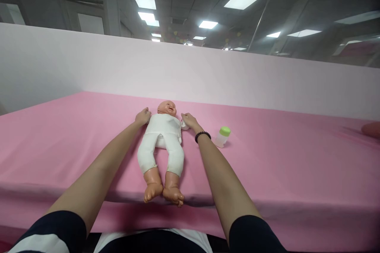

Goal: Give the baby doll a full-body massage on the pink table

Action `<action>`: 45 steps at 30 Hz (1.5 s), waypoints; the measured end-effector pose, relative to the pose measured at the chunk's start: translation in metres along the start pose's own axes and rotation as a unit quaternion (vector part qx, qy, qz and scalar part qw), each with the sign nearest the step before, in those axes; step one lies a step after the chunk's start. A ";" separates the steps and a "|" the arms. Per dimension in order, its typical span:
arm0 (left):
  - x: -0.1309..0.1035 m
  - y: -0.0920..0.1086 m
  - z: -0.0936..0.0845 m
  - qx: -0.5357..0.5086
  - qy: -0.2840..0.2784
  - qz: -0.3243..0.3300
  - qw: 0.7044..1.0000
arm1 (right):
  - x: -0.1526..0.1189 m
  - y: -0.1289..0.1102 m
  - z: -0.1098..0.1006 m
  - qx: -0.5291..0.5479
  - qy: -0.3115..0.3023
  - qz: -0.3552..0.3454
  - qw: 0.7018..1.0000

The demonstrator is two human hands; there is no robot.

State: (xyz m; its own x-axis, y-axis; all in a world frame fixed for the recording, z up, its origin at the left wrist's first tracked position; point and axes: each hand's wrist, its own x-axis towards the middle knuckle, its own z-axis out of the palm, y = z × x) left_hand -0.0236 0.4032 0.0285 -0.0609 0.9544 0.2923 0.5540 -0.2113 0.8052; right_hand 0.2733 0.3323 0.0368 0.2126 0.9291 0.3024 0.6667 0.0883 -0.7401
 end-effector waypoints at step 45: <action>-0.015 0.018 -0.027 0.071 -0.062 0.136 0.986 | -0.019 -0.016 -0.019 0.059 0.025 -0.035 0.997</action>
State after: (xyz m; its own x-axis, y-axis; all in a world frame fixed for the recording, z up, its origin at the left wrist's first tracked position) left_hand -0.0357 0.3791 0.0522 0.2029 0.8862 0.4164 0.6465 -0.4407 0.6228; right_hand 0.2716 0.3062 0.0542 0.2058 0.9006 0.3829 0.5932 0.1964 -0.7807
